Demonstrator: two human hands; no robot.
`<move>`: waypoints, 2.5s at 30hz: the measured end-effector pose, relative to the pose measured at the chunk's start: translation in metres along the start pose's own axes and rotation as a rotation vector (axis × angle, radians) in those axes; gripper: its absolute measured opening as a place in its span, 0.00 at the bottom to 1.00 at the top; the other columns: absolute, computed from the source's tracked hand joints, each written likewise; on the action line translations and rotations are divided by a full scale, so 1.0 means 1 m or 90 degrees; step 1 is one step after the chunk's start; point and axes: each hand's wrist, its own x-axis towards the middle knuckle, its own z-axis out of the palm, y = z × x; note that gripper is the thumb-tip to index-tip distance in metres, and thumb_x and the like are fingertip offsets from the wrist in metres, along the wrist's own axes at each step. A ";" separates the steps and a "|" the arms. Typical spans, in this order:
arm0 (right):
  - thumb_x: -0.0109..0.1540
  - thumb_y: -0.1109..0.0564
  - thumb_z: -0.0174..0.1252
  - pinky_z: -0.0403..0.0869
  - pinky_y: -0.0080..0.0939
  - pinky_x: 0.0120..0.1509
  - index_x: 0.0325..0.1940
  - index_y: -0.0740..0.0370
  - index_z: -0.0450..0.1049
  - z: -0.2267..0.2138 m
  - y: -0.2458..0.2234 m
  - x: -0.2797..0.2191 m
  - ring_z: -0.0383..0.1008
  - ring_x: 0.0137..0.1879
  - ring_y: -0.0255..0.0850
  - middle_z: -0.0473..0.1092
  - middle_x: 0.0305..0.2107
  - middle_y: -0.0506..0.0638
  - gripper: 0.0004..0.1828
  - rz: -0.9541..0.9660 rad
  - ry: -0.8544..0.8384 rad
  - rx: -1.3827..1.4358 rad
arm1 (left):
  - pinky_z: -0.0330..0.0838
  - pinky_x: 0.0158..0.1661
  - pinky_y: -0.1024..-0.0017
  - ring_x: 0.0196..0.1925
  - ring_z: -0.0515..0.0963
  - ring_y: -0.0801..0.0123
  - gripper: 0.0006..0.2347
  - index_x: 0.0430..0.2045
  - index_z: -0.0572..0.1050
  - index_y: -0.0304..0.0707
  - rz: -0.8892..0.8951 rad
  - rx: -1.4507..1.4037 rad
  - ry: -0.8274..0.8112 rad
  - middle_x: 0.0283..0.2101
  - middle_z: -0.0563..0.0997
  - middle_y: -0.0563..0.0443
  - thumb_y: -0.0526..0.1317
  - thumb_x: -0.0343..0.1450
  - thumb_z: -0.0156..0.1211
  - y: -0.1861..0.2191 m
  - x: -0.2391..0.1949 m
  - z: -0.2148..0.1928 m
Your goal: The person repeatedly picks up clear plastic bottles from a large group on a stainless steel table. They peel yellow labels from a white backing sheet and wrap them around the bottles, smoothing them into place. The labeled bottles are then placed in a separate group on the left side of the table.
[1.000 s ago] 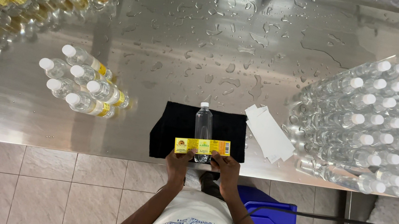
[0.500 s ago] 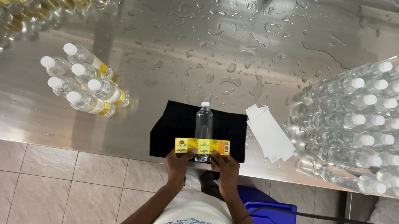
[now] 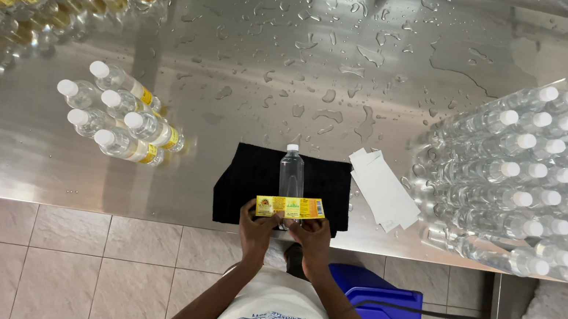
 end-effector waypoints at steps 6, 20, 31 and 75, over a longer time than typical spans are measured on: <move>0.54 0.56 0.82 0.85 0.53 0.52 0.68 0.70 0.64 -0.009 0.009 0.013 0.82 0.53 0.51 0.77 0.50 0.59 0.45 0.020 -0.006 0.152 | 0.64 0.72 0.47 0.76 0.65 0.40 0.31 0.74 0.65 0.49 0.152 0.094 -0.024 0.71 0.60 0.37 0.44 0.74 0.73 -0.003 -0.011 -0.009; 0.49 0.64 0.85 0.77 0.47 0.65 0.73 0.66 0.66 0.037 -0.093 -0.059 0.77 0.62 0.42 0.81 0.54 0.60 0.52 -0.142 -0.048 0.018 | 0.37 0.74 0.27 0.84 0.48 0.30 0.48 0.83 0.31 0.37 0.049 -0.269 -0.188 0.82 0.48 0.23 0.56 0.78 0.60 0.135 -0.050 0.000; 0.61 0.50 0.72 0.64 0.52 0.86 0.83 0.54 0.54 0.055 -0.123 -0.111 0.60 0.85 0.52 0.56 0.81 0.56 0.51 -0.390 -0.109 -0.199 | 0.71 0.71 0.37 0.65 0.82 0.35 0.33 0.61 0.70 0.35 0.391 -0.531 -0.304 0.54 0.84 0.37 0.50 0.65 0.82 0.164 0.007 -0.054; 0.68 0.50 0.62 0.84 0.41 0.62 0.68 0.52 0.78 -0.125 -0.109 -0.002 0.85 0.61 0.37 0.82 0.58 0.45 0.23 -0.266 0.015 -0.359 | 0.70 0.66 0.54 0.70 0.74 0.43 0.43 0.77 0.36 0.37 0.358 -0.029 0.356 0.74 0.68 0.23 0.29 0.77 0.70 0.001 0.222 -0.151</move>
